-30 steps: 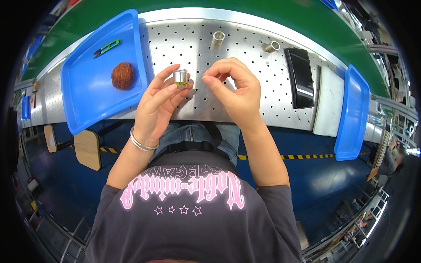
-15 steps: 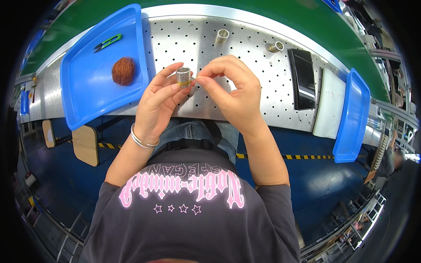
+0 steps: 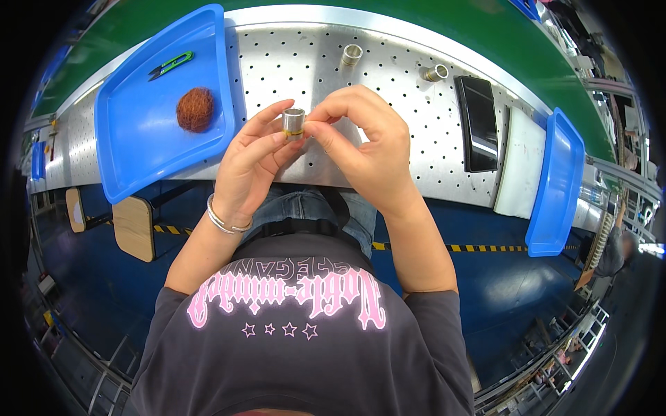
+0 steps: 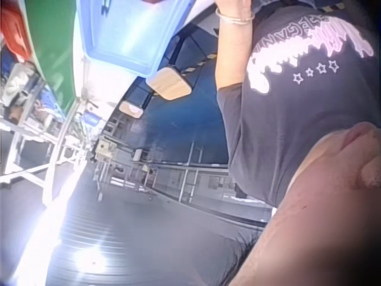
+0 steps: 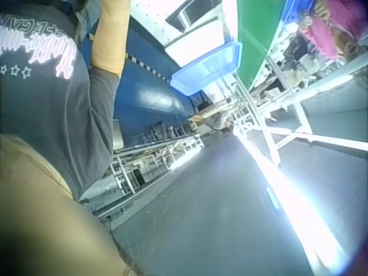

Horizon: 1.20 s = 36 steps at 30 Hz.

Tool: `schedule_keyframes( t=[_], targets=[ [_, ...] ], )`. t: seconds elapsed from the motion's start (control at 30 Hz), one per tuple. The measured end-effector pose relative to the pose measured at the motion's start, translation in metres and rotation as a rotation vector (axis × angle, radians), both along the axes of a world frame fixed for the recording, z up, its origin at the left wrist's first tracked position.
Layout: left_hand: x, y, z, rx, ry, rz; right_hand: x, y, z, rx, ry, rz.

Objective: The person picks up a small cylindrical metal component from a conveyor belt and uses a green utility knife to scrape or trim its edge. They rotate the component while working on it and then place it into a blue plastic tray.

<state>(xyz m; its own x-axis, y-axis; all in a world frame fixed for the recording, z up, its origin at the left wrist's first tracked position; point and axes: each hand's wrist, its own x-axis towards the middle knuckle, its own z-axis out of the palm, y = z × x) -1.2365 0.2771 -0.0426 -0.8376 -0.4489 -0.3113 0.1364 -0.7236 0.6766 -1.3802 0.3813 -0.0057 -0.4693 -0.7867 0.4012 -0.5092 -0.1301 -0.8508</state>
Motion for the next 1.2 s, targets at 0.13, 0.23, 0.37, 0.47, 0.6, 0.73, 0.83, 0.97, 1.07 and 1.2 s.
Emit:
schedule_keyframes(
  t=[0.13, 0.23, 0.37, 0.47, 0.6, 0.73, 0.83, 0.97, 1.07, 1.2],
  targets=[
    [0.0, 0.001, 0.001, -0.019, -0.018, -0.015, 0.0, -0.001, 0.001, -0.015, 0.016, 0.01],
    [0.001, 0.002, 0.0, -0.029, -0.03, -0.031, 0.002, -0.001, 0.004, -0.016, 0.012, 0.019],
    [0.0, 0.004, 0.0, -0.029, -0.03, -0.014, 0.003, -0.002, 0.005, -0.026, 0.025, 0.066],
    [-0.001, 0.007, 0.002, -0.076, -0.037, -0.01, 0.005, -0.005, 0.008, -0.023, 0.061, 0.104],
    [-0.001, 0.009, 0.003, -0.097, -0.014, -0.024, 0.008, -0.011, 0.008, -0.033, 0.094, 0.09],
    [-0.001, 0.009, 0.001, -0.106, 0.009, -0.022, 0.007, -0.011, 0.008, -0.04, 0.116, 0.092],
    [-0.003, 0.009, 0.004, 0.052, 0.022, -0.011, 0.009, -0.016, 0.007, -0.101, 0.01, -0.001],
    [0.001, 0.004, 0.005, 0.044, 0.044, -0.02, 0.002, -0.011, -0.002, -0.069, -0.091, -0.075],
    [0.003, -0.001, 0.002, 0.163, 0.107, -0.044, 0.0, 0.002, -0.01, 0.016, -0.077, -0.072],
    [0.003, -0.003, -0.002, 0.249, 0.178, -0.061, 0.004, 0.012, -0.019, 0.003, -0.085, -0.058]
  ],
)
